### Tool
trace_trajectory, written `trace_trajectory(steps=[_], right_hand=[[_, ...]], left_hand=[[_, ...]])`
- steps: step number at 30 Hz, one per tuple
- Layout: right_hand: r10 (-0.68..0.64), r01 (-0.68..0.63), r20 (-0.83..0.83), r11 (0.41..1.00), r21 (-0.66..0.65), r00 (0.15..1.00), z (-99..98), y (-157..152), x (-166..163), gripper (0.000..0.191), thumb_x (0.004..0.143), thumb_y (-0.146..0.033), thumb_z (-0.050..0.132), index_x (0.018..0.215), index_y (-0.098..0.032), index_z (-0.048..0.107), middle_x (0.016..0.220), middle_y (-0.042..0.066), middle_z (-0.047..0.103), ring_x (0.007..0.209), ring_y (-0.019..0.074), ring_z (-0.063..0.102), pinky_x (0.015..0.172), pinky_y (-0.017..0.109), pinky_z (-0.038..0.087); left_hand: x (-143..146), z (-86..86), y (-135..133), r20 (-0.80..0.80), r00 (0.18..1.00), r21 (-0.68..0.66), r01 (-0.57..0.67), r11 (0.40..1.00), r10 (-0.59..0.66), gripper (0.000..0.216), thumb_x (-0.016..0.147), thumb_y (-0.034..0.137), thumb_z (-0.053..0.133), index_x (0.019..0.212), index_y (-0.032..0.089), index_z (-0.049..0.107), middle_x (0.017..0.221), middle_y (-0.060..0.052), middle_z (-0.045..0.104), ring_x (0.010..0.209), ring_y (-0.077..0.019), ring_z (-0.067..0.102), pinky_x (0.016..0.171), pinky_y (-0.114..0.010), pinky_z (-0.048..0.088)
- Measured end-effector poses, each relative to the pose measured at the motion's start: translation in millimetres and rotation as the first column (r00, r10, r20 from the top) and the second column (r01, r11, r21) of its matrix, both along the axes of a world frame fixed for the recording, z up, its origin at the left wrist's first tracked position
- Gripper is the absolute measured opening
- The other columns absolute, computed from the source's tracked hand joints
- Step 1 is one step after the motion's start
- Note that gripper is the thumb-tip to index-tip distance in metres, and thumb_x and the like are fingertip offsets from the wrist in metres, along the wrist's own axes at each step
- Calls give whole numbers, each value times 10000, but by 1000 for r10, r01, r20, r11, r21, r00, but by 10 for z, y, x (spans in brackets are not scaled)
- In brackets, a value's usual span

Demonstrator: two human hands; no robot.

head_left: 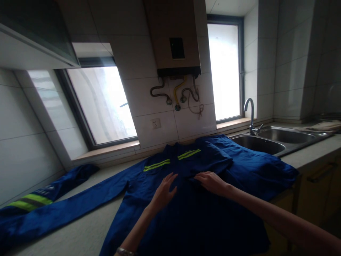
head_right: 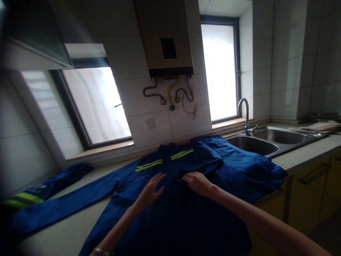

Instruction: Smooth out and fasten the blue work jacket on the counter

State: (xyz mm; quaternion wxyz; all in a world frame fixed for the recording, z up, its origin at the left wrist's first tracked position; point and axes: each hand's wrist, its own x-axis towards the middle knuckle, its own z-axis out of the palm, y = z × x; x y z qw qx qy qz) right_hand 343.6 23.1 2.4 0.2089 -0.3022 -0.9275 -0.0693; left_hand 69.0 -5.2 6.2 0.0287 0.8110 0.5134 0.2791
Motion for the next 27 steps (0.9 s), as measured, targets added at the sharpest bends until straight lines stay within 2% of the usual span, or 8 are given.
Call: trace_trajectory(steps=[2, 5, 8, 10, 12, 16, 20, 27], right_hand=[[56, -53, -24, 993, 106, 998, 10, -124, -22, 342, 837, -109, 454, 1159, -177, 545, 1138, 77, 592, 1008, 171, 559, 895, 320, 430], [140, -124, -64, 969, 212, 988, 2, -264, -34, 276, 859, -123, 443, 1103, -173, 564, 1090, 68, 604, 944, 159, 561, 856, 305, 441], [203, -170, -98, 947, 274, 974, -6, -334, -15, 250, 863, -110, 424, 1053, -162, 577, 1013, 66, 612, 871, 140, 555, 801, 283, 450], [226, -183, -106, 931, 315, 968, 0, -358, 0, 245, 880, -115, 400, 1036, -161, 583, 977, 66, 611, 835, 133, 546, 767, 280, 449], [242, -190, -104, 912, 364, 965, 10, -377, 4, 243, 904, -134, 381, 1016, -167, 595, 933, 60, 610, 800, 127, 537, 737, 278, 442], [254, -185, -105, 881, 436, 961, 19, -405, -16, 203, 922, -190, 419, 960, -181, 618, 869, 38, 607, 748, 117, 527, 690, 263, 422], [241, -155, -153, 890, 430, 958, 37, -436, -19, 234, 929, -163, 379, 983, -165, 607, 892, 42, 613, 747, 120, 523, 700, 268, 424], [253, -159, -187, 899, 409, 949, 111, -503, 2, 288, 931, -144, 313, 980, -151, 596, 881, 56, 605, 743, 128, 511, 688, 272, 422]], left_hand=[[149, -12, -37, 118, 983, -85, 155, 984, -144, 558, 799, 203, 483, 1344, 284, 391, 1425, -46, 378, 1283, -219, 370, 1065, -406, 308], [280, -27, -60, 327, 925, -193, 265, 945, -193, 467, 772, 167, 488, 1233, 228, 537, 1238, -49, 580, 1131, -209, 522, 996, -374, 385], [311, -16, -33, 514, 854, -333, 285, 899, -81, 307, 757, 246, 554, 1029, 145, 654, 896, -50, 699, 832, -198, 625, 758, -314, 492], [313, 9, -17, 617, 785, -380, 250, 891, 43, 283, 739, 329, 600, 912, 115, 667, 756, -42, 683, 684, -177, 609, 602, -266, 477], [331, 53, -29, 667, 737, -378, 213, 901, 106, 282, 722, 379, 626, 793, 108, 662, 665, -30, 652, 609, -156, 576, 535, -238, 435], [446, 193, -160, 558, 829, -264, 203, 943, -22, 273, 769, 386, 593, 729, 128, 672, 693, -30, 651, 668, -156, 563, 587, -232, 410], [606, 321, -335, 400, 885, -181, 330, 927, -237, 239, 846, 302, 498, 801, 164, 688, 833, -36, 662, 795, -164, 578, 716, -243, 410], [685, 381, -431, 324, 899, -166, 362, 917, -297, 224, 864, 225, 460, 822, 168, 673, 858, -40, 637, 799, -148, 573, 723, -240, 401]])
